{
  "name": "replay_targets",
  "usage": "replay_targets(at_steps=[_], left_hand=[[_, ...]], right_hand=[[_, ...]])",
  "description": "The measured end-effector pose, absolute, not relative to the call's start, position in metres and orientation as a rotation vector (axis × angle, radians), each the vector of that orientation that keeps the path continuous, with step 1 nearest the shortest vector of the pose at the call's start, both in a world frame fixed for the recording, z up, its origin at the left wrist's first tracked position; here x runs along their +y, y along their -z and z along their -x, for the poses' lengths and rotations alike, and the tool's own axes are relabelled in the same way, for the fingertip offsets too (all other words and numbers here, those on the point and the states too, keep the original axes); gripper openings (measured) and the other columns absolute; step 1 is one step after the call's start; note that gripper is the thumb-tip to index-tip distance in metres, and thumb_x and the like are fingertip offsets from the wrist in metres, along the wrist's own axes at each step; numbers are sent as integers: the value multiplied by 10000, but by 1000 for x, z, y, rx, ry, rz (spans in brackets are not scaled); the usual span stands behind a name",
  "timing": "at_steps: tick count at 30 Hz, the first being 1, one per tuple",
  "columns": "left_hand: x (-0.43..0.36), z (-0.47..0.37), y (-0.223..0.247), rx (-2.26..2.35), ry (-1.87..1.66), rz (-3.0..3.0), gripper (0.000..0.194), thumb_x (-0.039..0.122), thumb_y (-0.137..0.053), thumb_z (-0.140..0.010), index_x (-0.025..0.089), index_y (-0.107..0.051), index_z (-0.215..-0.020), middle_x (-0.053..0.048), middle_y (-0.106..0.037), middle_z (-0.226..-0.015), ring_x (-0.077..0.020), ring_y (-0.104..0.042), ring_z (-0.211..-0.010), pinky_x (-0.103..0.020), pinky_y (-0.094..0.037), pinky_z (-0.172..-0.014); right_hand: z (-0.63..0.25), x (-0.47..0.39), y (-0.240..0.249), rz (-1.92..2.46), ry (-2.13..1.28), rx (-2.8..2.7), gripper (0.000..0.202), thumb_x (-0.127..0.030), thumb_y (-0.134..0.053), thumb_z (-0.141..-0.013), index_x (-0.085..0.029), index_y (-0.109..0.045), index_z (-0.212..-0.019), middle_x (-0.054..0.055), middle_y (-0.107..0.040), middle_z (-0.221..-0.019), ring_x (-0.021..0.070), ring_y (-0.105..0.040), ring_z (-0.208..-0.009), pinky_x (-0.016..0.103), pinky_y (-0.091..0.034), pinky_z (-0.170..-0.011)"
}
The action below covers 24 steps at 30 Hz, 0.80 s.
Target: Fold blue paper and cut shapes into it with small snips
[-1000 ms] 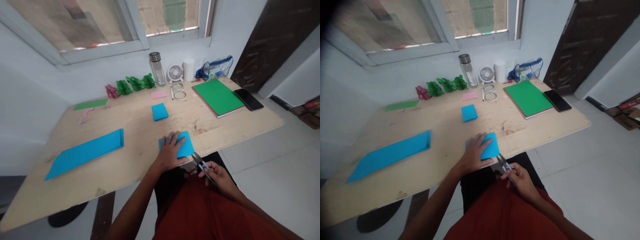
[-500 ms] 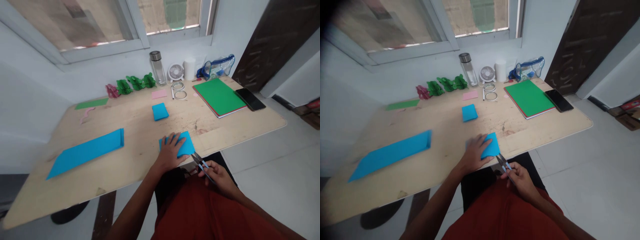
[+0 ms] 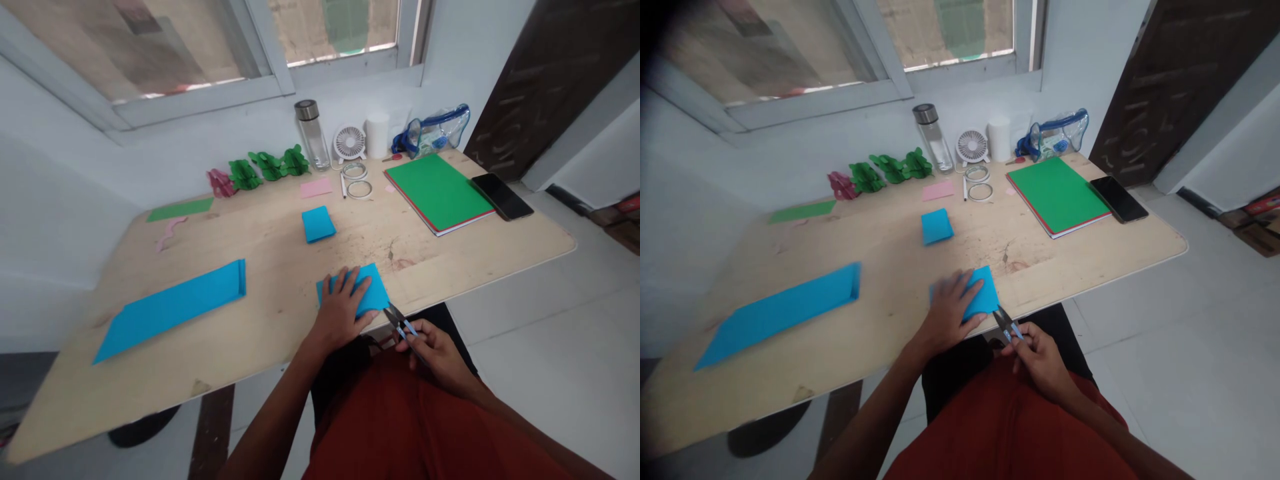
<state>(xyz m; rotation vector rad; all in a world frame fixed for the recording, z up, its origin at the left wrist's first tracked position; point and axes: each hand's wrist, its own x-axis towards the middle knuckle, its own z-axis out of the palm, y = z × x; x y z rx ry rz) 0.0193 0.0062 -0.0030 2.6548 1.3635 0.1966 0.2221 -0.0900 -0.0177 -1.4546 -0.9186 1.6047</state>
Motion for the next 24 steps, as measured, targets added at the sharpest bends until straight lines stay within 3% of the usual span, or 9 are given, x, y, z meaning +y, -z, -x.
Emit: replay_targets(at_steps=[5, 8, 11, 14, 24], left_hand=[[4, -20, 9, 1362, -185, -2728, 622, 547, -415, -879, 261, -331, -1424, -96, -259, -1513, -361, -230, -1364, -601, -198, -1059], [3, -20, 11, 1366, -182, -2759, 627, 549, -423, -875, 293, -305, -1435, -81, -240, -1523, -362, -226, -1368, -595, -197, -1062], [3, -20, 13, 1361, -157, -2769, 620, 560, -398, -881, 303, -298, -1437, -76, -244, -1522, -360, -227, -1367, -594, -195, -1062], [3, -20, 14, 1360, -151, -2780, 618, 568, -386, -883, 305, -303, -1435, -79, -254, -1518, -363, -224, -1367, -600, -193, -1058], [3, -19, 16, 1356, -166, -2793, 621, 595, -359, -878, 322, -302, -1433, -74, -256, -1517, -369, -226, -1364, -622, -187, -1052]], right_hand=[[-219, -87, 15, 1522, -1517, -841, 393, -565, -634, -737, -185, -565, -808, 54, -697, -783, 101, -531, -473, 261, -409, -507], [-214, -83, 13, 1512, -1553, -778, 422, -595, -646, -693, -186, -572, -764, 32, -677, -702, 79, -460, -416, 239, -342, -439], [-207, -78, 13, 1517, -1632, -750, 464, -644, -627, -668, -184, -574, -676, -47, -494, -434, 53, -301, -342, 219, -203, -372], [-204, -76, 15, 1516, -1655, -737, 493, -676, -603, -669, -191, -540, -603, -93, -309, -345, 45, -215, -330, 213, -138, -363], [-206, -83, 23, 1705, -1387, -884, 477, -650, -534, -747, -202, -541, -583, -26, -466, -422, 90, -369, -373, 224, -243, -379]])
